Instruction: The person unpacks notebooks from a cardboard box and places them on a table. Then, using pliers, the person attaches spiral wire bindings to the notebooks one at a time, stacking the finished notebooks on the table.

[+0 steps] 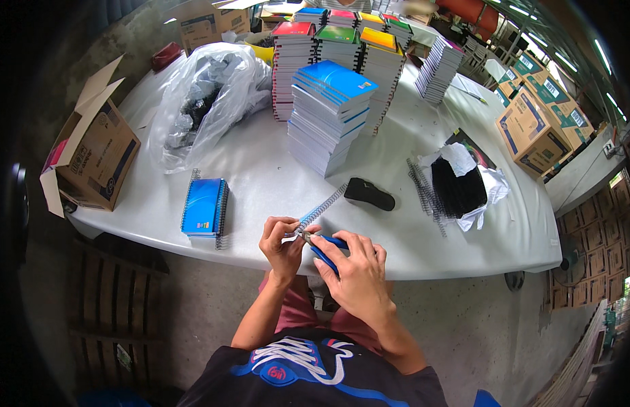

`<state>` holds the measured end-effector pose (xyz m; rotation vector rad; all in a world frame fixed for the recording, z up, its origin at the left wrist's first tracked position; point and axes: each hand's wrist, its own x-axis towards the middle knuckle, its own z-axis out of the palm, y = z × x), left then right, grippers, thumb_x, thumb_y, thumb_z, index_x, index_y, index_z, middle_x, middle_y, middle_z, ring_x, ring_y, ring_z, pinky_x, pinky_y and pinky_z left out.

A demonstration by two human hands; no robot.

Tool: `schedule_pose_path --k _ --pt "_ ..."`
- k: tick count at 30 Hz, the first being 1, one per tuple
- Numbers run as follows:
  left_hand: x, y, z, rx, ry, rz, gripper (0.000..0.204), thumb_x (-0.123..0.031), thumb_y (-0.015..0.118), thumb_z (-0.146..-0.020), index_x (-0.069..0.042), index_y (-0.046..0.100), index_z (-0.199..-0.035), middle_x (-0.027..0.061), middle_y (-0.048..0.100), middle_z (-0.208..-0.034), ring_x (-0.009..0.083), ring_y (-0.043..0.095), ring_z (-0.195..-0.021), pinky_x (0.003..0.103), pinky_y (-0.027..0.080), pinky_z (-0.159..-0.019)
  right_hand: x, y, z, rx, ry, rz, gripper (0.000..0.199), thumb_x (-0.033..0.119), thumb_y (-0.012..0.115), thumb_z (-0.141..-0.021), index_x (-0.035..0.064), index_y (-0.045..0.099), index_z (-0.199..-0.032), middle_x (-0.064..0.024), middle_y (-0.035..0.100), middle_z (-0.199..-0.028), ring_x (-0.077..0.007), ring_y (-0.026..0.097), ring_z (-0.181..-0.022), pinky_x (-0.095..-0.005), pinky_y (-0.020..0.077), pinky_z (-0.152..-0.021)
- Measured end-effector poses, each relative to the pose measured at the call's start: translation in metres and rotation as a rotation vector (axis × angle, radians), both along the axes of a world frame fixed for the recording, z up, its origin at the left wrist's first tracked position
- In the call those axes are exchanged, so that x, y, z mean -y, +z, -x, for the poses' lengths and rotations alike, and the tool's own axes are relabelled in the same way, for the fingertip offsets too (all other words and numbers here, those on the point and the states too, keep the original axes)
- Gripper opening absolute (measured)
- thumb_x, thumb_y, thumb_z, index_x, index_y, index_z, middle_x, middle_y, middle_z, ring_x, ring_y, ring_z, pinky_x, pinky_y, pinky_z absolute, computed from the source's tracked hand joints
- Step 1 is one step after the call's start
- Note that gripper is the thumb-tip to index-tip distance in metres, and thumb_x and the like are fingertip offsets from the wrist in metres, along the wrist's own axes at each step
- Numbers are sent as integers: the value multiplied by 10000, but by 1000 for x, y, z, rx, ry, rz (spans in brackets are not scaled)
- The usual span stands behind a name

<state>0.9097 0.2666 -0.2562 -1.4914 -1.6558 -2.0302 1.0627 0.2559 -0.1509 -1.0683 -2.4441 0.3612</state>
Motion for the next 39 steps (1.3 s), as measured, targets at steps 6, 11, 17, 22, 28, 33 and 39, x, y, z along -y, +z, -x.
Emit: schedule_pose_path --k 6,11,17,22,28,33,39 --pt "1 4 -1 -159 72 -55 339 37 832 -513 -56 583 -723 43 591 -780 177 541 -695 295 425 -559 -16 -19 -15 -493 160 977 348 253 493 -950 127 504 -1274 -104 597 -980 -199 600 -842 -312 479 -670" --pt "-2 -1 -1 -29 62 -72 352 -18 857 -533 -58 577 -743 58 596 -783 179 536 -676 294 418 -577 -10 -28 -12 -793 115 1508 413 262 459 -972 107 396 -1350 -78 582 -1039 -126 588 -853 -251 479 -660" --pt "2 12 17 804 -152 -91 256 -81 781 -748 -65 552 -863 0 562 -804 75 512 -712 208 427 -613 -30 -58 -39 -371 -96 388 383 242 529 -919 98 520 -1273 -126 540 -1168 -287 515 -1077 -378 400 -937" --pt "23 9 34 892 -198 -13 261 -118 618 -905 -41 576 -1151 -10 525 -945 46 487 -780 167 393 -668 -57 -97 -57 391 -532 -91 416 257 563 -902 119 504 -1290 -166 485 -1246 -352 442 -1195 -458 300 -1031" --pt "54 19 52 1057 -343 -160 227 -105 545 -944 -72 562 -1168 -9 518 -1027 44 475 -878 174 379 -792 -55 -70 48 -707 79 666 459 175 626 -882 58 474 -1299 -144 492 -1269 -222 508 -1122 -354 408 -944" --pt "90 42 90 821 -84 -11 296 -131 566 -933 -90 532 -1223 12 504 -1066 74 480 -969 245 448 -788 -66 -49 151 -1068 276 1109 374 43 620 -871 25 514 -1229 -78 629 -1037 -129 604 -890 -265 500 -768" --pt "121 37 153 422 347 172 410 -232 656 -863 -103 553 -1238 81 534 -1149 191 553 -1021 337 464 -815 -108 -8 225 -1359 536 1188 432 195 602 -899 99 463 -1297 -1 625 -963 -109 597 -899 -287 480 -827"
